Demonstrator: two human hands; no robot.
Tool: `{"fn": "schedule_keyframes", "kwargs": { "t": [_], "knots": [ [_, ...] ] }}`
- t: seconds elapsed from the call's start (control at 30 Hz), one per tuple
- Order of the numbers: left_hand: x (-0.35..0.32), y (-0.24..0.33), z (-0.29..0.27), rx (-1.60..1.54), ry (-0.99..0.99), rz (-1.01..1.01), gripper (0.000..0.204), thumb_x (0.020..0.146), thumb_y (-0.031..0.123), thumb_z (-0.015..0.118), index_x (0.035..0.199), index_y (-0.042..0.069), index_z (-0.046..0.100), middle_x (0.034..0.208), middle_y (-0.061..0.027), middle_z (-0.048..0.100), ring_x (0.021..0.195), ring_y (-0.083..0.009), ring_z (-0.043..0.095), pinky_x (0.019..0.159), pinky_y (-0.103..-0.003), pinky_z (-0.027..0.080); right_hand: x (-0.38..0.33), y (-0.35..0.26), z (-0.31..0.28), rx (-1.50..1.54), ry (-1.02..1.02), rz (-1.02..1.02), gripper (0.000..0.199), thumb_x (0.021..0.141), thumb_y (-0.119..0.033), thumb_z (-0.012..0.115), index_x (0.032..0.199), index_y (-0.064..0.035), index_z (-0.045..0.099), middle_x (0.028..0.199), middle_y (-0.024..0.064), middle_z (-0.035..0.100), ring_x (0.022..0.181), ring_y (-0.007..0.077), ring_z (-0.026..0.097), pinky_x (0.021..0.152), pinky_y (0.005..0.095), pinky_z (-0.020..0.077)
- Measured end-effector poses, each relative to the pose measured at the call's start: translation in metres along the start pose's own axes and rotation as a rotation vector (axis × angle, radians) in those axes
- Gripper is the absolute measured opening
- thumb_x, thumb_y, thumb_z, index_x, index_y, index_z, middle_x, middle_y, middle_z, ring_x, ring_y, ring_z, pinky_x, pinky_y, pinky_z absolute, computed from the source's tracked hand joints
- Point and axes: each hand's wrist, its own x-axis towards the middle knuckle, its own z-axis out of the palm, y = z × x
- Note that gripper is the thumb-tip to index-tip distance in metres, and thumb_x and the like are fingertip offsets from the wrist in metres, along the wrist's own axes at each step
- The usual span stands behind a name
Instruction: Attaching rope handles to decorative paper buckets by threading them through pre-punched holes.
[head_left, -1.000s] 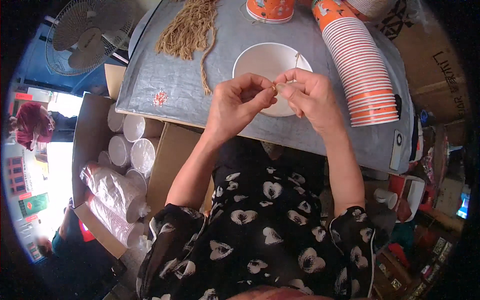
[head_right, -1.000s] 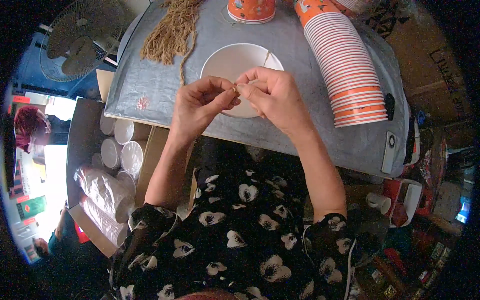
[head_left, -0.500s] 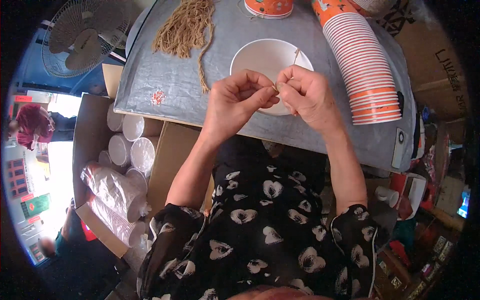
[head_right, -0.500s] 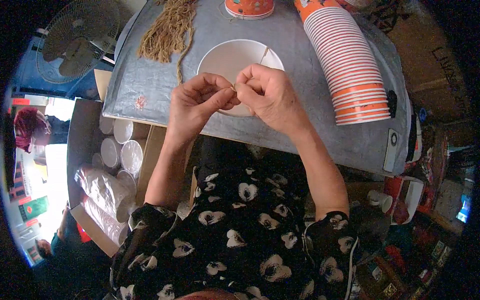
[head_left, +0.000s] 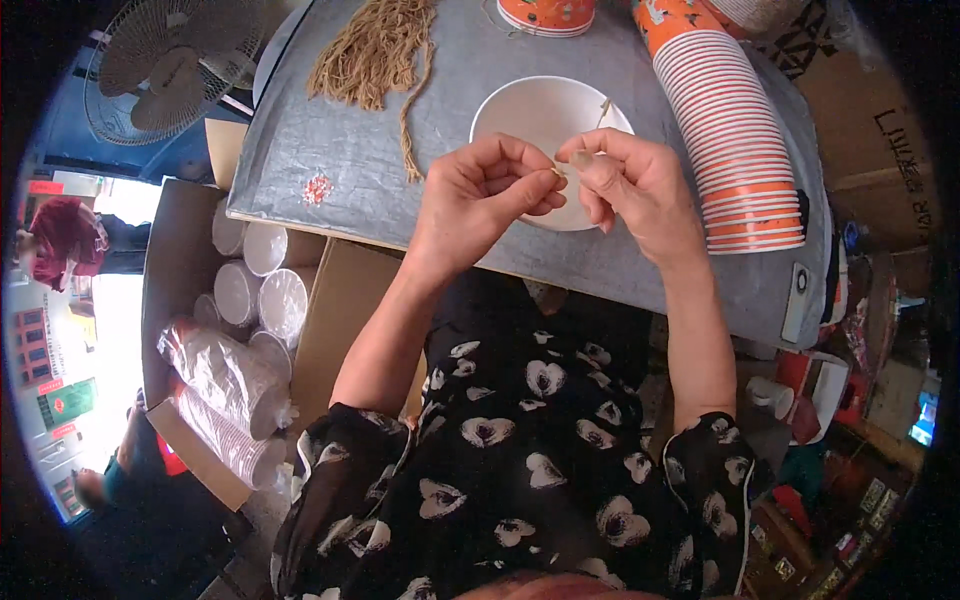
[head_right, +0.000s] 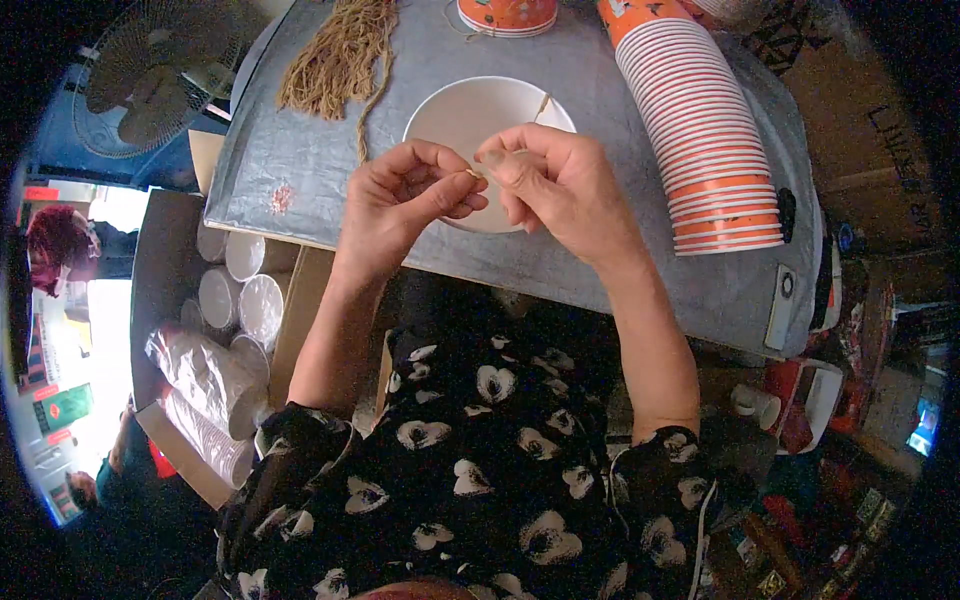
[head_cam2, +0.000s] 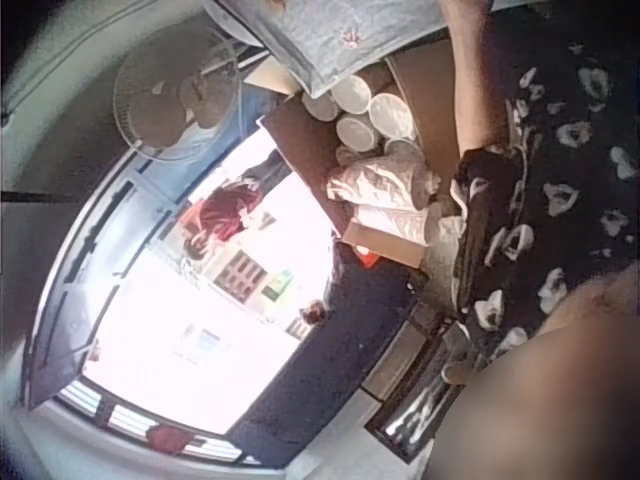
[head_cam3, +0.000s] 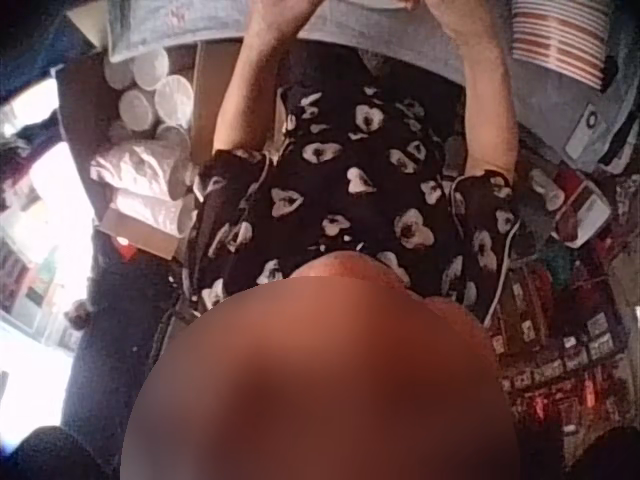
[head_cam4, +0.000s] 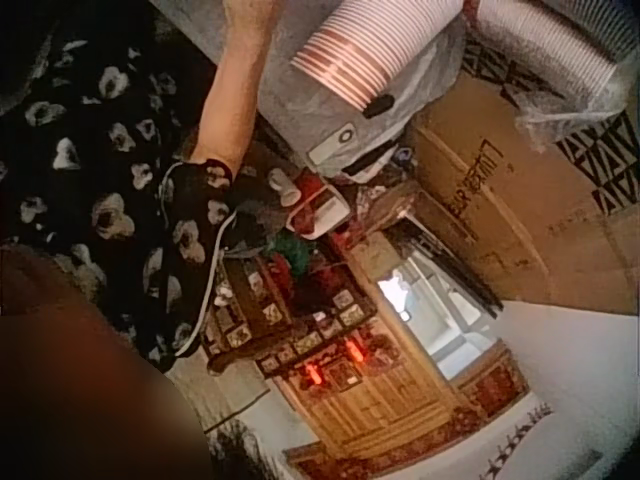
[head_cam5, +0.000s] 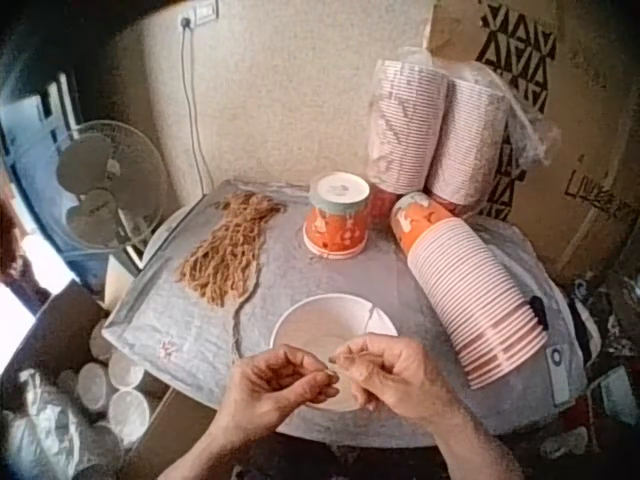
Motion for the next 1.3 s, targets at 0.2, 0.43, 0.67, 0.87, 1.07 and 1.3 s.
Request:
{"fn": "schedule_keyframes", "kwargs": {
  "t": [0.2, 0.43, 0.67, 0.87, 1.07, 1.3],
  "knots": [
    [-0.0001, 0.0041, 0.0016, 0.017, -0.005, -0.028, 0.011, 0.093, 0.004, 0.068, 0.103, -0.002, 0.065, 0.093, -0.0092, 0.072, 0.083, -0.0170, 0.073, 0.073, -0.027, 0.060, 0.0016, 0.0029, 0.0022, -0.003, -0.018, 0.007, 0.020, 0.099, -0.018, 0.061, 0.101, 0.0014, 0.066, 0.064, -0.0026, 0.056, 0.055, 0.0027, 0.049, 0.048, 0.0187, 0.0394],
    [0.0000, 0.0083, 0.0010, 0.065, -0.023, -0.067, 0.014, 0.093, 0.006, 0.070, 0.100, -0.004, 0.064, 0.090, -0.0088, 0.072, 0.083, -0.0137, 0.071, 0.073, -0.026, 0.059, 0.0021, 0.0018, 0.0036, 0.046, -0.014, 0.041, 0.017, 0.098, -0.016, 0.062, 0.096, 0.0010, 0.065, 0.064, -0.0024, 0.057, 0.055, 0.0025, 0.050, 0.048, 0.0184, 0.0398],
    [0.0006, 0.0066, -0.0006, 0.108, -0.032, -0.060, 0.013, 0.092, 0.007, 0.071, 0.099, -0.002, 0.065, 0.091, -0.0090, 0.072, 0.083, -0.0159, 0.072, 0.072, -0.027, 0.059, 0.0046, 0.0051, 0.0022, 0.034, -0.028, 0.042, 0.017, 0.097, -0.016, 0.063, 0.093, 0.0002, 0.065, 0.064, -0.0026, 0.056, 0.055, 0.0025, 0.049, 0.047, 0.0190, 0.0388],
    [0.0012, 0.0046, -0.0030, -0.001, -0.059, -0.056, 0.012, 0.094, 0.006, 0.068, 0.100, -0.003, 0.063, 0.092, -0.0077, 0.071, 0.085, -0.0137, 0.071, 0.077, -0.026, 0.059, 0.0051, 0.0060, 0.0024, 0.146, 0.001, 0.090, 0.015, 0.095, -0.015, 0.065, 0.089, -0.0013, 0.065, 0.064, -0.0031, 0.057, 0.054, 0.0022, 0.048, 0.047, 0.0190, 0.0384],
    [0.0000, 0.0048, -0.0018, -0.044, -0.023, -0.030, 0.019, 0.091, 0.004, 0.073, 0.104, -0.003, 0.062, 0.092, -0.0074, 0.071, 0.085, -0.0125, 0.070, 0.077, -0.024, 0.058, 0.0044, 0.0050, 0.0053, 0.186, 0.028, 0.089, 0.015, 0.095, -0.015, 0.066, 0.091, -0.0005, 0.065, 0.066, -0.0028, 0.059, 0.054, 0.0025, 0.050, 0.047, 0.0191, 0.0391],
    [0.0017, 0.0010, 0.0033, 0.119, 0.015, 0.017, 0.019, 0.089, 0.004, 0.075, 0.102, -0.003, 0.063, 0.091, -0.0061, 0.070, 0.084, -0.0090, 0.068, 0.075, -0.022, 0.057, 0.0034, 0.0044, 0.0076, 0.188, 0.038, 0.084, 0.016, 0.096, -0.016, 0.065, 0.092, -0.0005, 0.065, 0.065, -0.0023, 0.059, 0.054, 0.0028, 0.050, 0.047, 0.0192, 0.0390]
  ]
}}
